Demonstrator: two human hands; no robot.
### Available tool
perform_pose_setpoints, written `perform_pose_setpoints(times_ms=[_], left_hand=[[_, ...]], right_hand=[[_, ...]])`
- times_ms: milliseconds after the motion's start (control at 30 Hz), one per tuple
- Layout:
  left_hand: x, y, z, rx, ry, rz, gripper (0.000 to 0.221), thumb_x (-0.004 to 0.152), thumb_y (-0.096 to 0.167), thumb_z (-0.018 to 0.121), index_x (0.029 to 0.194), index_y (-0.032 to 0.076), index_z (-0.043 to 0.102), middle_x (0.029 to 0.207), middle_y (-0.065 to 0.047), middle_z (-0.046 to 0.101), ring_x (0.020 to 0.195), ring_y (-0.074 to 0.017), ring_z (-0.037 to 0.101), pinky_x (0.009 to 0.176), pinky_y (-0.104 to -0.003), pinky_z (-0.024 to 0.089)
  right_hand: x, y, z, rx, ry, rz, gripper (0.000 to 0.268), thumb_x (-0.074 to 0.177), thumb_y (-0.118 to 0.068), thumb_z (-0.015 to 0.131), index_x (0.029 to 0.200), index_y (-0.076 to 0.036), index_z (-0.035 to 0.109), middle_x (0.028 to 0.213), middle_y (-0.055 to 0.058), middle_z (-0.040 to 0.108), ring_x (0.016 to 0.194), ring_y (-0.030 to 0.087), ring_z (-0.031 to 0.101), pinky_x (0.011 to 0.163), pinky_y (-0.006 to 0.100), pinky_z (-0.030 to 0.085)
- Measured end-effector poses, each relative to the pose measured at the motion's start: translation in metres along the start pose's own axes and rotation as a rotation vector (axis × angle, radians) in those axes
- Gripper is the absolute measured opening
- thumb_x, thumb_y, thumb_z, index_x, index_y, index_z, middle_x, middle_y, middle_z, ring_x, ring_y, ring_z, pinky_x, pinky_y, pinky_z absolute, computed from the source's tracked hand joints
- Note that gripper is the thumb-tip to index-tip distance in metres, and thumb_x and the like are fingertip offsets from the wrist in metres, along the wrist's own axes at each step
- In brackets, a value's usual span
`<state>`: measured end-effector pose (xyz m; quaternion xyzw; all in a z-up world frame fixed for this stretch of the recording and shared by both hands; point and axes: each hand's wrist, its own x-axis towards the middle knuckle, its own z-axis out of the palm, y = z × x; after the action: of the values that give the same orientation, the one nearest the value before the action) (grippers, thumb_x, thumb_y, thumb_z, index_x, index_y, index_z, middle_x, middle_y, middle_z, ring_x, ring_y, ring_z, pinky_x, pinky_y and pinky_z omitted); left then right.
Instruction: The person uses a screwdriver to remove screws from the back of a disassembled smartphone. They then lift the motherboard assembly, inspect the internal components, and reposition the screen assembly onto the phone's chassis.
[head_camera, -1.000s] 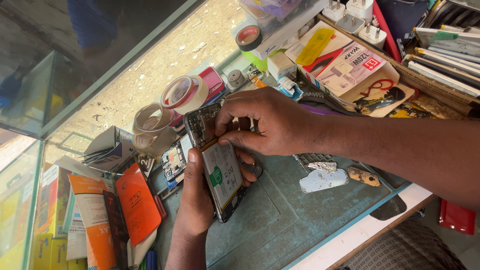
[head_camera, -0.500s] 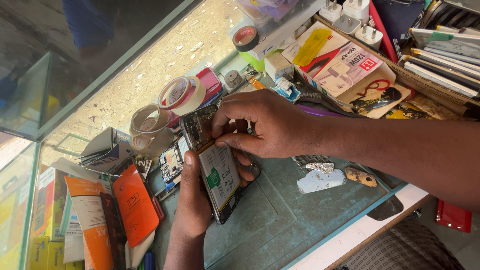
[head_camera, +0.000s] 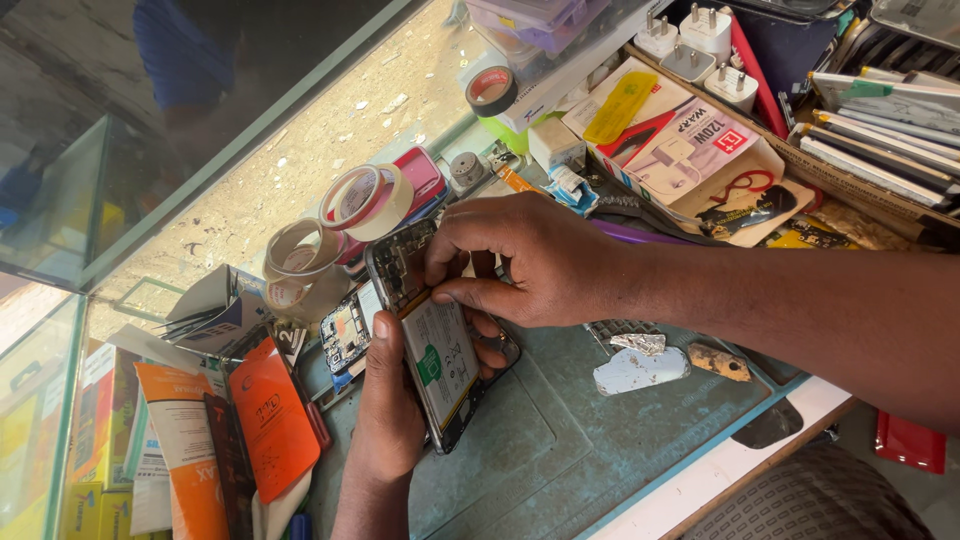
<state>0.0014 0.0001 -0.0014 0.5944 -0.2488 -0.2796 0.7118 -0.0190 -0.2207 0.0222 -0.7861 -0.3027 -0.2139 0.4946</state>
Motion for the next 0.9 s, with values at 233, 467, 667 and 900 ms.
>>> perform_pose_setpoints(times_ms=[233, 467, 667, 900], left_hand=[[0.0003, -0.0007, -0.0013, -0.003, -0.002, -0.019, 0.08, 0.103, 0.066, 0.026, 0.136, -0.002, 0.051, 0.11, -0.02, 0.065, 0.096, -0.0285, 0.067, 0.086, -0.044, 0.055], [0.0003, -0.0021, 0.0028, -0.067, 0.039, -0.043, 0.08, 0.102, 0.065, 0.025, 0.136, -0.002, 0.051, 0.11, -0.019, 0.065, 0.096, -0.0288, 0.068, 0.089, -0.046, 0.056], [-0.0026, -0.0014, 0.0012, -0.047, 0.041, -0.013, 0.085, 0.102, 0.069, 0.025, 0.136, -0.003, 0.054, 0.11, -0.018, 0.066, 0.098, -0.0286, 0.068, 0.09, -0.046, 0.056], [-0.0022, -0.0015, -0.0013, -0.035, 0.03, -0.012, 0.087, 0.099, 0.072, 0.028, 0.138, -0.002, 0.052, 0.11, -0.018, 0.066, 0.098, -0.0283, 0.068, 0.09, -0.045, 0.055]], right_hand=[[-0.001, -0.0002, 0.0004, -0.029, 0.004, -0.011, 0.015, 0.093, -0.01, 0.078, 0.101, -0.007, 0.066, 0.095, 0.004, 0.068, 0.084, 0.013, 0.075, 0.066, 0.027, 0.06], [0.0002, -0.0002, 0.001, -0.07, 0.024, -0.061, 0.018, 0.092, -0.01, 0.079, 0.104, -0.007, 0.066, 0.096, 0.004, 0.068, 0.084, 0.015, 0.073, 0.066, 0.029, 0.058], [-0.0002, -0.003, 0.0014, -0.026, -0.008, -0.012, 0.021, 0.092, -0.011, 0.079, 0.107, -0.006, 0.065, 0.1, 0.004, 0.068, 0.084, 0.014, 0.072, 0.062, 0.025, 0.058], [-0.0012, -0.0021, 0.0014, -0.092, 0.015, -0.117, 0.026, 0.092, -0.012, 0.082, 0.108, -0.007, 0.064, 0.101, 0.004, 0.066, 0.092, 0.018, 0.069, 0.073, 0.031, 0.055]])
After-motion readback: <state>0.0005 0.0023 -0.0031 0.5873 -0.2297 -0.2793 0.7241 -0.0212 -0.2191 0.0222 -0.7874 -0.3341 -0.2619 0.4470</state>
